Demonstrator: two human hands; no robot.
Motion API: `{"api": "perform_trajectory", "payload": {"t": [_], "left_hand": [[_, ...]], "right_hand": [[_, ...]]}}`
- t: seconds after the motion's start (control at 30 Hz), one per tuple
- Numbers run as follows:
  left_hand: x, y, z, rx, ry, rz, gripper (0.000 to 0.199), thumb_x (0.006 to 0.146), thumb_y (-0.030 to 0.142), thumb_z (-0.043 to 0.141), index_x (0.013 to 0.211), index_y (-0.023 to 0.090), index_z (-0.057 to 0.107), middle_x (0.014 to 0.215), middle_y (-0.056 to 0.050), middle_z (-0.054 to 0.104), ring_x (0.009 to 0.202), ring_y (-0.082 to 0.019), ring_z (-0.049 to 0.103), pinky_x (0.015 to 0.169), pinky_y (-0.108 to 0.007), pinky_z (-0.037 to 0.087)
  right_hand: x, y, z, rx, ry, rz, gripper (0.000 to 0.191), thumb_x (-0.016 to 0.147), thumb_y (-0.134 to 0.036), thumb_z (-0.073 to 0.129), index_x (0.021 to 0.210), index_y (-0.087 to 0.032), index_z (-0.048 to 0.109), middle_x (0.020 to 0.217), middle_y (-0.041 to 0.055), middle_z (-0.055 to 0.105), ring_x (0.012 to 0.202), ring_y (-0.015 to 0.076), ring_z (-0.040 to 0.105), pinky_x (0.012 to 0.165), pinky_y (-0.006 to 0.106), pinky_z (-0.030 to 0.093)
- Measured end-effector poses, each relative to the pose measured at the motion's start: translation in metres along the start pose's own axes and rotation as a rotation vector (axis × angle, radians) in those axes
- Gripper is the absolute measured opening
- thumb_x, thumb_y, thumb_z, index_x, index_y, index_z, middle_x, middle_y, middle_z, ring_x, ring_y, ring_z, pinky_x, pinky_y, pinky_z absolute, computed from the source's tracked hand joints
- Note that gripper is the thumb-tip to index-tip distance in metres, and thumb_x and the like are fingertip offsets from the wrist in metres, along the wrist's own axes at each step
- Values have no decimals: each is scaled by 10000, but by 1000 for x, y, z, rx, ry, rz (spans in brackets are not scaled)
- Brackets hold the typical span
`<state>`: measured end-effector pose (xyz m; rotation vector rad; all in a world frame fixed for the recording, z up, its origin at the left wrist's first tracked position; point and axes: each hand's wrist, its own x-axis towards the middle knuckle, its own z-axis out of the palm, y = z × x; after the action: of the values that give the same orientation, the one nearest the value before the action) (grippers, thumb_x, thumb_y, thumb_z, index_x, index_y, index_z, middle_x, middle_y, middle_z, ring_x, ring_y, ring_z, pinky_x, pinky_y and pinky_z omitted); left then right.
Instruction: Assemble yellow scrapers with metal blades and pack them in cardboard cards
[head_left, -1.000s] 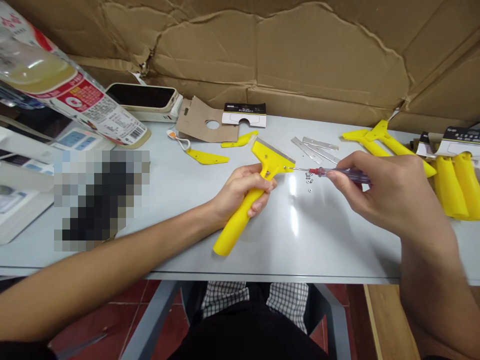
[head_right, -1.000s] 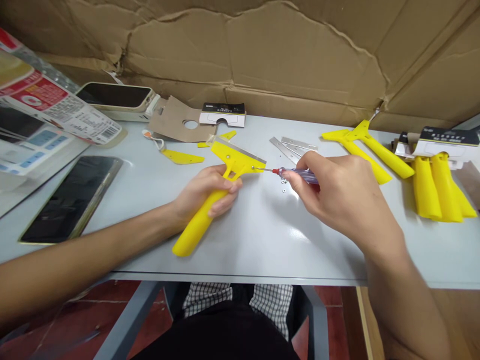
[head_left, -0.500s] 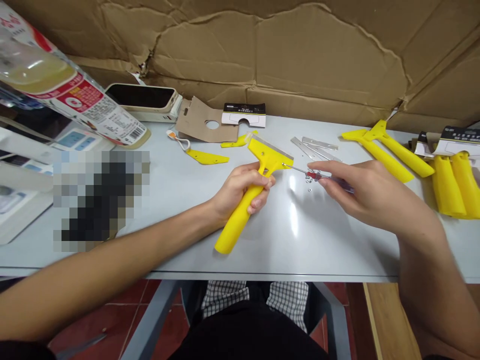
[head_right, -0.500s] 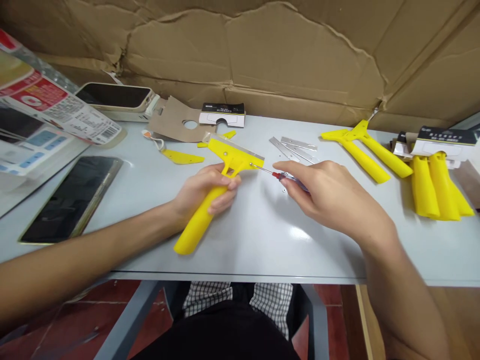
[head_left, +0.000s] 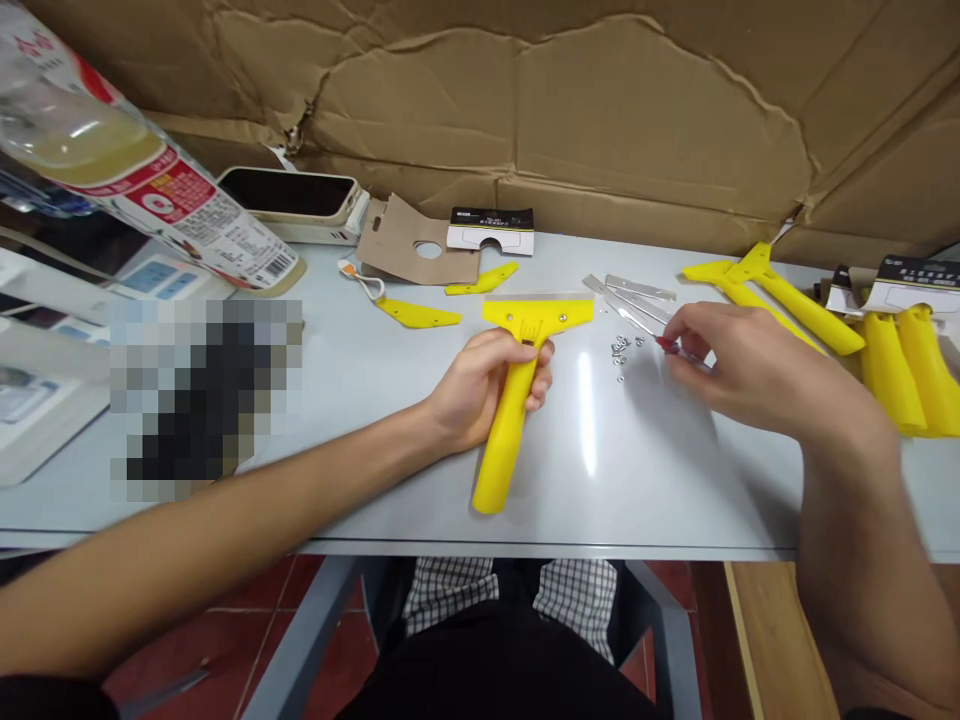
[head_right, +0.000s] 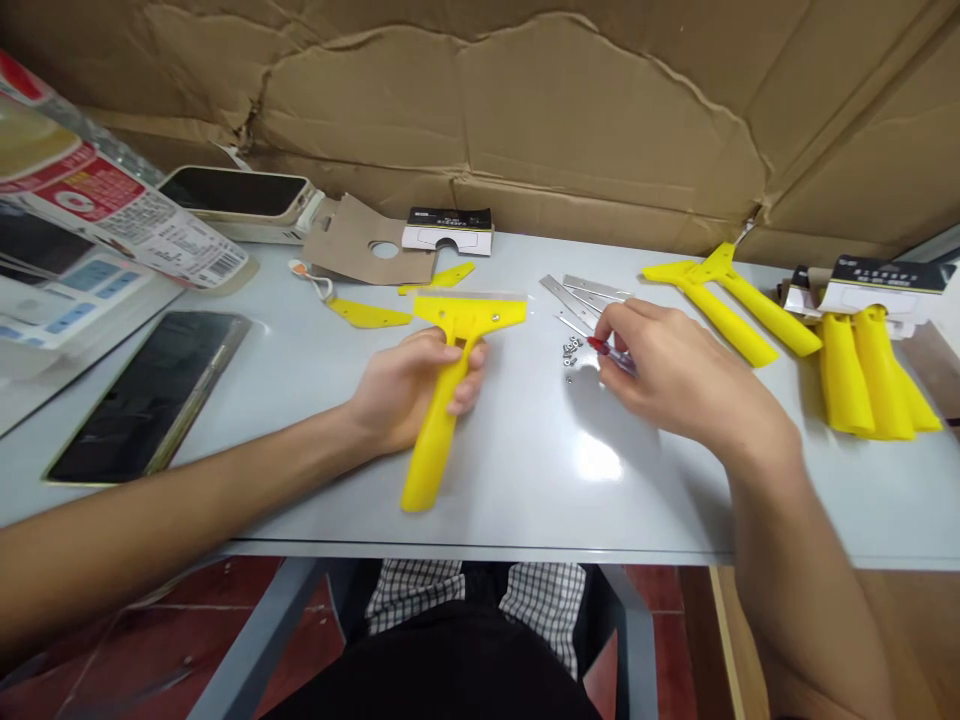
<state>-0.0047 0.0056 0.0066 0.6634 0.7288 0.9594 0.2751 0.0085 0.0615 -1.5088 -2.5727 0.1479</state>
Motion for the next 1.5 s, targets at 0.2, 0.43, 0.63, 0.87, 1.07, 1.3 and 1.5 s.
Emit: {"api": "perform_trajectory", "payload": {"t": [0.2,0.43,0.63,0.87,1.07,1.3,1.5], "left_hand": [[0,-1,0,15,7,-35,152,688,201,725,800,131,651,734,-15,613,525,-90,546,453,-212,450],[-1,-2,-1,112,-54,-12,133,707,201,759,762,123,666,718,-44,644,597,-137,611,557,-263,504],[-2,-5,-2,173,-47,69,159,721,214,828,769,96,734,784,-66,694,697,-135,624,675,-268,508],[5,-12,-8,139,-75,127,272,745,304,965,916,148,822,973,-76,777,966,-181,706,972,-335,538],[12,-15,-20,240,-129,168,386,719,358,1004,1015,185,828,1056,-83,803,1048,-227,722,1033,-403,533],[13,-6,-20,362,-114,216,459,685,437,1012,988,168,798,1043,-96,811,971,-221,732,979,-401,564],[12,8,-13,591,-91,154,396,817,504,875,976,155,778,1010,-115,801,909,-225,726,864,-396,584]], "right_hand": [[-10,49,11,-149,-40,108,75,846,-263,725,894,-249,780,717,36,700,530,181,552,501,318,384],[-2,66,6,-160,-319,354,74,780,-306,742,828,-277,791,737,27,735,556,214,633,489,332,420],[-1,70,8,-116,-315,340,84,787,-318,759,836,-261,796,738,31,750,546,194,605,506,317,400],[0,33,-7,-159,44,343,357,850,-575,807,994,-249,792,854,72,787,676,248,647,580,360,399],[8,-47,8,536,-7,195,338,1004,-505,655,963,-199,793,813,46,773,581,152,635,584,328,451],[12,-83,46,1194,-318,265,306,900,-462,828,985,-195,707,816,0,738,500,105,619,453,265,473],[15,-79,60,1272,-296,276,287,909,-424,828,887,-198,653,620,-23,667,477,119,606,483,282,487]]}}
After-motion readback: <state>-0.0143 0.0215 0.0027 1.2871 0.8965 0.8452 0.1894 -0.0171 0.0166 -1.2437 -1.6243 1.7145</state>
